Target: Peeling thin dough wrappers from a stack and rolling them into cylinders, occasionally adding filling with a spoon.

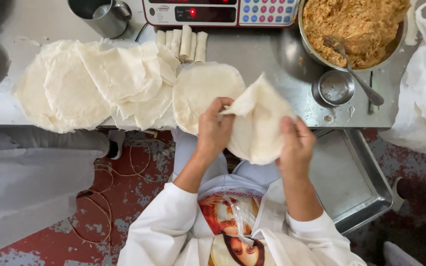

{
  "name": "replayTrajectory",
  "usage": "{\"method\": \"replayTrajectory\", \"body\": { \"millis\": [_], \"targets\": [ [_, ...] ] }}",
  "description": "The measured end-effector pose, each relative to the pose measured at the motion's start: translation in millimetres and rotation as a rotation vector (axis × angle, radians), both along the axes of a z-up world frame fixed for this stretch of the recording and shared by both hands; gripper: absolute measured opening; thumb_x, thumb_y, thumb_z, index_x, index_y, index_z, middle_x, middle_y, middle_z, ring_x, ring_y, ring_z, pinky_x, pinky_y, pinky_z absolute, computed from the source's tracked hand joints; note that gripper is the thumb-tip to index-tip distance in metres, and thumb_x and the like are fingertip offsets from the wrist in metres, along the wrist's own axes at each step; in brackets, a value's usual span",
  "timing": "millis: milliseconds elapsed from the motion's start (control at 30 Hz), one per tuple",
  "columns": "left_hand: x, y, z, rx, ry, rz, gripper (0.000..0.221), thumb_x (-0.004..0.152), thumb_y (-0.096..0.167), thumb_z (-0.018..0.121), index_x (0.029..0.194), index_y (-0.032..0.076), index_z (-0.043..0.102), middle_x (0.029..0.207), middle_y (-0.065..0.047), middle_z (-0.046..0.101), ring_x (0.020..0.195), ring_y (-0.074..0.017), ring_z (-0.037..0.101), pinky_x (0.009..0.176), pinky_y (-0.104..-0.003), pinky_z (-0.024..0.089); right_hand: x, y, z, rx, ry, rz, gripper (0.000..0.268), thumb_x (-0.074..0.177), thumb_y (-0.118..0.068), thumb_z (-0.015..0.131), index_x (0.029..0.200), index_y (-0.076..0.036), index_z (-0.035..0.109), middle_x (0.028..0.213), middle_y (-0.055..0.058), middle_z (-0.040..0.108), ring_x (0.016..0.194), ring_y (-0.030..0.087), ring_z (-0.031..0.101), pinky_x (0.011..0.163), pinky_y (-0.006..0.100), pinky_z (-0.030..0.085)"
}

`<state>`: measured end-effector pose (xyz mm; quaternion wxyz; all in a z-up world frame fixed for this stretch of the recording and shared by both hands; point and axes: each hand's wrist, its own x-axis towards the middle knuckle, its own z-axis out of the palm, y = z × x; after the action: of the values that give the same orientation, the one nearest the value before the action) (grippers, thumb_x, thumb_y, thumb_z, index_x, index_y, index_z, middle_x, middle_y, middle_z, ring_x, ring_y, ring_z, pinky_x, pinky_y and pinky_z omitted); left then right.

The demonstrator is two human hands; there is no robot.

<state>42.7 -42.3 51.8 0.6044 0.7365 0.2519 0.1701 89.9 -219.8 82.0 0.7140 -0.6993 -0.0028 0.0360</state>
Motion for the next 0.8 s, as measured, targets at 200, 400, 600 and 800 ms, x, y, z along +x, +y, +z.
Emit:
{"method": "replayTrajectory", "body": {
  "millis": [200, 400, 600, 800],
  "targets": [
    [-19.0, 68.0, 18.1, -0.023, -0.071, 0.237, 0.012, 0.101, 0.014, 0.068, 0.112, 0.012, 0.072, 0.096, -0.016, 0.075, 0.095, -0.0286, 0.070, 0.091, -0.048, 0.056, 51.3, -118.3, 27.7, -0.162, -0.075, -0.515, 0.024, 0.106, -0.029, 0.081, 0.121, -0.011, 0.076, 0.115, 0.007, 0.074, 0.105, 0.017, 0.073, 0.094, 0.034, 0.058],
    [-47.3, 90.7, 67.1, -0.040, 0.301, 0.099, 0.066, 0.096, 0.057, 0.057, 0.140, 0.009, 0.064, 0.115, -0.006, 0.078, 0.099, -0.0181, 0.073, 0.079, -0.033, 0.060, 72.4, -114.0, 62.6, 0.005, -0.160, -0.709, 0.023, 0.096, -0.031, 0.081, 0.093, -0.011, 0.070, 0.090, 0.004, 0.068, 0.078, 0.016, 0.072, 0.066, 0.038, 0.066],
    [-107.0, 76.7, -26.1, -0.725, -0.221, 0.349, 0.053, 0.111, 0.048, 0.050, 0.131, 0.004, 0.069, 0.100, -0.009, 0.080, 0.083, -0.0184, 0.081, 0.069, -0.031, 0.070, 39.7, 7.7, 21.2, -0.506, -0.751, 0.377, 0.026, 0.104, -0.008, 0.086, 0.123, 0.007, 0.077, 0.094, 0.018, 0.069, 0.081, 0.032, 0.068, 0.071, 0.039, 0.058],
    [-119.6, 38.8, -78.5, -0.566, -0.241, 0.410, 0.037, 0.090, -0.003, 0.084, 0.125, -0.007, 0.073, 0.097, -0.020, 0.079, 0.083, -0.0252, 0.080, 0.076, -0.042, 0.071, -30.2, 91.1, 0.0, -0.251, -0.598, 0.746, 0.040, 0.085, -0.017, 0.093, 0.119, -0.002, 0.078, 0.095, 0.013, 0.072, 0.071, 0.023, 0.072, 0.058, 0.033, 0.063]
  ]
}}
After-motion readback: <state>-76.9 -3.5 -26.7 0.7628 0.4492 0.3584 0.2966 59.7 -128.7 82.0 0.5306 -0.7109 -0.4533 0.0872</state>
